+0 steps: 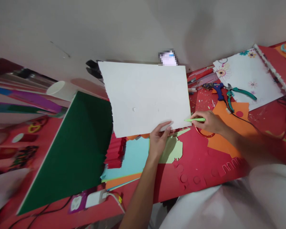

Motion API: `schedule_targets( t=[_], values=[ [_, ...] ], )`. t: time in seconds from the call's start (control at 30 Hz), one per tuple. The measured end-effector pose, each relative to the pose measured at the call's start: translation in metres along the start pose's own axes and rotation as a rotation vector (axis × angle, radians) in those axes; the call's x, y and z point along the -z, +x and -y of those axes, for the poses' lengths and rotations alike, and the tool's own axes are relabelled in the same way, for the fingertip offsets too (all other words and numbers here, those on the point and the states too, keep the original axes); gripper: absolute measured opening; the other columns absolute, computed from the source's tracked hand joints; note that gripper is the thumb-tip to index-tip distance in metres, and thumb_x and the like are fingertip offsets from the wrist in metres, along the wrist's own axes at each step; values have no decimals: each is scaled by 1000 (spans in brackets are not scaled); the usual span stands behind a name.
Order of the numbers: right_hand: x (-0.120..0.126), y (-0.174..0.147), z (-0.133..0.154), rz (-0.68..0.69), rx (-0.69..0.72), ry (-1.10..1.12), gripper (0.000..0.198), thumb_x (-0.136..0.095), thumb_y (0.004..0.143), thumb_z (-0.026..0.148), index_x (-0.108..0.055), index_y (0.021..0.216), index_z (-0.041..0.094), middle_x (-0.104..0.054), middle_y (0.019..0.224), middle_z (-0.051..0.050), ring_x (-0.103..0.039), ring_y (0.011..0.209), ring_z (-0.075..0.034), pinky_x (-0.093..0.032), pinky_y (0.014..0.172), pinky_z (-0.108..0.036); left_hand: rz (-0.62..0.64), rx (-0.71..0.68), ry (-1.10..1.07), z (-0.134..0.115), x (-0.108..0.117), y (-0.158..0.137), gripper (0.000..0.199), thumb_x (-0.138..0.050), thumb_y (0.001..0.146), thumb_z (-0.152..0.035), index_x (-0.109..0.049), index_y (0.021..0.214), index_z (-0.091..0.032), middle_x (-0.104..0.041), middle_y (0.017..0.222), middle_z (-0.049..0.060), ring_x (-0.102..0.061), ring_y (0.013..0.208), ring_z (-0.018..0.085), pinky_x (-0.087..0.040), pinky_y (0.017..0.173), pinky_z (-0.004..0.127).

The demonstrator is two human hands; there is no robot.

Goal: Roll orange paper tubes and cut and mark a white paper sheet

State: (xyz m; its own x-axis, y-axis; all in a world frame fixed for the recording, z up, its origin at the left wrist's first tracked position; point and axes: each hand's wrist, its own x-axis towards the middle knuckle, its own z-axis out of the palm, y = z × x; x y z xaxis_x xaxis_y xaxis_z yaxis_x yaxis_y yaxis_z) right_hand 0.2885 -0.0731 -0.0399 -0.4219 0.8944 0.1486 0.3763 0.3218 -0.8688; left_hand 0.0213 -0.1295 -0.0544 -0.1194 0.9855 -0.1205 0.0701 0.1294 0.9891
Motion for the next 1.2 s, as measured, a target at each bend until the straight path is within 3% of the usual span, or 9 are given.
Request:
schedule_targets(
  t=[0.23, 0.47, 0.93, 1.2],
  values=[
    [2, 1, 1, -25, 15, -4, 23, -65, 99, 37, -75, 111, 21, -80, 95, -4, -67, 76, -16, -46, 69, -28, 1, -1, 2, 2, 1, 0, 50, -81, 87, -58, -80, 120, -21, -82, 96, 8, -80, 84, 23, -66, 84, 37],
    [2, 0, 1, -7, -16, 8, 20, -67, 96, 37, -76, 104, 21, -78, 87, -2, -64, 70, -15, -43, 65, -27, -1, -4, 8, -1, 0, 0, 49, -81, 87, -58, -80, 119, -21, -82, 97, 9, -80, 86, 23, -66, 84, 36],
    [4, 6, 8, -61, 17, -11, 18, -65, 99, 36, -72, 109, 22, -80, 106, -6, -72, 90, -20, -50, 79, -31, 3, 16, -2, 2, 1, 0, 51, -82, 87, -57, -79, 122, -20, -82, 89, 7, -80, 81, 22, -66, 84, 35],
    [4, 5, 5, -25, -34, 11, 21, -66, 98, 40, -73, 106, 22, -78, 92, -4, -67, 77, -18, -47, 69, -29, 6, 12, 3, 3, 2, 0, 51, -81, 88, -58, -79, 123, -21, -82, 92, 8, -80, 82, 22, -66, 84, 36]
  ],
)
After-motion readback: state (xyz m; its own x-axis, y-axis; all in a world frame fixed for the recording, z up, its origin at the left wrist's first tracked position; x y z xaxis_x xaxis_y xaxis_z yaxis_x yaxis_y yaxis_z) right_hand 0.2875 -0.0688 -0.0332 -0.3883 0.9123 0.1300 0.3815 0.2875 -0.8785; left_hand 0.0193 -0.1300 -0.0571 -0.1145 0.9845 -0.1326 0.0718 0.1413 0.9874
